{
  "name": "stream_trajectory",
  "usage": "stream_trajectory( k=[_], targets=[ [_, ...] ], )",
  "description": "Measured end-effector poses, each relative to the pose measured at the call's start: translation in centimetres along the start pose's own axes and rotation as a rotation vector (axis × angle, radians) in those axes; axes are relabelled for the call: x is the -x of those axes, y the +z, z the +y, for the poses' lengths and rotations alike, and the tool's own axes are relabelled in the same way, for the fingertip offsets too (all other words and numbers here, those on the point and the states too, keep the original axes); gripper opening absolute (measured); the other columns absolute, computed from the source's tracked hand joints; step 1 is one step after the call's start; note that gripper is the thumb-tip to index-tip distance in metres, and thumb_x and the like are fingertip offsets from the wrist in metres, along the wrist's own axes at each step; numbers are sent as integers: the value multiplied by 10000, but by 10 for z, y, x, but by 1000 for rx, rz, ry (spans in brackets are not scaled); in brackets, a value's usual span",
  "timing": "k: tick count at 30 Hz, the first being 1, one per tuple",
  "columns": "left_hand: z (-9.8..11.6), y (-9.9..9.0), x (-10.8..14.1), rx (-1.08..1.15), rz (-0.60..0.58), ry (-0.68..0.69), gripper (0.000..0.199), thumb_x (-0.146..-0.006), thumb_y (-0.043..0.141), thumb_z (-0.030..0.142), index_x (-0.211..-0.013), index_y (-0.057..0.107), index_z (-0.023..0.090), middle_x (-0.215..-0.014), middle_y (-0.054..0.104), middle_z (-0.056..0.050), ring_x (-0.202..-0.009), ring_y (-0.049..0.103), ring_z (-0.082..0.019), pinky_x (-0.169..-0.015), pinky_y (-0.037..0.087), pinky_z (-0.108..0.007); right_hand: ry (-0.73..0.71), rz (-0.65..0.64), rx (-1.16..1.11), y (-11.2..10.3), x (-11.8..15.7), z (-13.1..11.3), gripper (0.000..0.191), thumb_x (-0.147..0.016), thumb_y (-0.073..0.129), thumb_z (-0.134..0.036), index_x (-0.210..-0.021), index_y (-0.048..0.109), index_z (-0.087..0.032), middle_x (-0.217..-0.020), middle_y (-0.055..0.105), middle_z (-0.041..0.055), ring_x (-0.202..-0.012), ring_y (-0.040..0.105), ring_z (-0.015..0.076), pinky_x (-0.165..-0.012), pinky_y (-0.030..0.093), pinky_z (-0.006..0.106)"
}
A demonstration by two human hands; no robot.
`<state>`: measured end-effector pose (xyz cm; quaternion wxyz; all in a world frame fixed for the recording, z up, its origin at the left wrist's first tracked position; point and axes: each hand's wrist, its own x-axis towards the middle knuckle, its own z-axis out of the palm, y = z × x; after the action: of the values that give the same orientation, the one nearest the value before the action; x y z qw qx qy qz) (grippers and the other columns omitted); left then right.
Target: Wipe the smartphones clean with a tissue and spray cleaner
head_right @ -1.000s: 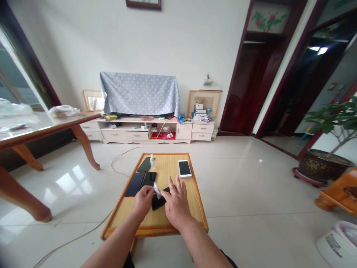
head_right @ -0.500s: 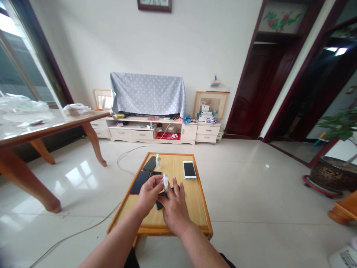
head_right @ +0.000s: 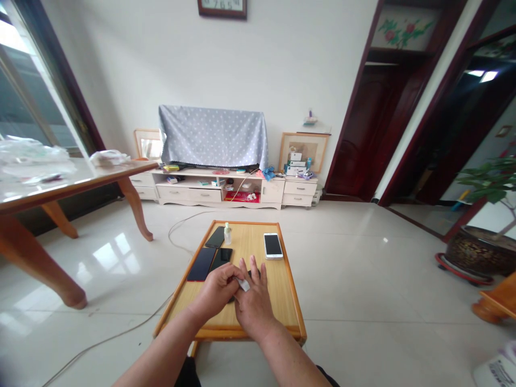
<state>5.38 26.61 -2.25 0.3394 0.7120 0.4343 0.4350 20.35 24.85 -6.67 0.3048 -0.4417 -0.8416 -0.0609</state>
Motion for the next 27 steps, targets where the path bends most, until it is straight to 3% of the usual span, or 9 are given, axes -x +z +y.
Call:
stream_trajectory(
  k=[2, 5, 7, 9, 15, 21, 25, 27],
  targets=[
    [-3, -6, 0, 195, 9, -98, 131, -779, 590, 186, -817, 708, 228, -841, 716, -17, -791, 646, -176, -759, 498, -298, 9, 10, -22, -5, -1, -2, 625, -890, 591, -65, -1427, 586, -386, -1708, 153, -1, -1559, -20, 396, -1197, 142, 711],
    [-13, -17, -2, 461, 211, -243, 90, -785, 665, 271, -853, 683, 214, -815, 714, 1, -766, 632, -154, -733, 487, -273, 39, 7, -66, -11, -3, -6, 589, -848, 608, -21, -1290, 689, -401, -1718, 71, -49, -1559, 1, 404, -1200, 145, 705],
    [-18, -24, -3, 533, 311, -271, 126, -785, 690, 307, -863, 674, 209, -834, 719, -1, -780, 631, -145, -747, 480, -266, 48, 6, -88, -14, -5, -9, 596, -824, 600, 10, -1249, 713, -393, -1719, 47, -60, -1559, 9, 404, -1204, 148, 698],
    [-19, -28, -4, 554, 323, -272, 161, -798, 688, 342, -880, 678, 204, -853, 721, -13, -784, 633, -147, -759, 487, -273, 40, 1, -104, -15, -6, -11, 618, -805, 592, 27, -1250, 711, -385, -1720, 39, -56, -1559, 6, 405, -1204, 148, 699],
    [-7, -18, -9, 519, 260, -244, 250, -831, 694, 439, -894, 693, 197, -874, 699, -20, -803, 615, -151, -774, 491, -277, 18, -35, -121, -11, -7, -15, 569, -818, 573, 7, -1213, 725, -373, -1717, 96, -53, -1562, -15, 393, -1204, 124, 697],
    [-6, 3, -4, 360, 143, -206, 167, -742, 758, 360, -774, 696, 208, -776, 668, -5, -739, 587, -159, -699, 464, -271, 12, -32, -72, -3, -4, -6, 666, -852, 562, -31, -1434, 583, -355, -1659, 322, 15, -1561, -53, 378, -1200, 132, 708],
    [-3, -7, -2, 348, -84, -236, 154, -744, 747, 351, -767, 718, 201, -746, 658, -17, -705, 569, -161, -651, 447, -270, 1, -7, -79, -6, -3, -2, 627, -853, 573, -25, -1385, 632, -352, -1690, 229, 6, -1560, -49, 380, -1202, 152, 698],
    [-3, -18, -4, 414, -98, -269, 171, -748, 747, 362, -780, 711, 198, -755, 658, -16, -712, 569, -158, -665, 446, -268, 6, 22, -125, -10, -5, -2, 571, -838, 572, -4, -1259, 716, -362, -1703, 166, -40, -1562, -34, 375, -1204, 164, 692]
  ],
)
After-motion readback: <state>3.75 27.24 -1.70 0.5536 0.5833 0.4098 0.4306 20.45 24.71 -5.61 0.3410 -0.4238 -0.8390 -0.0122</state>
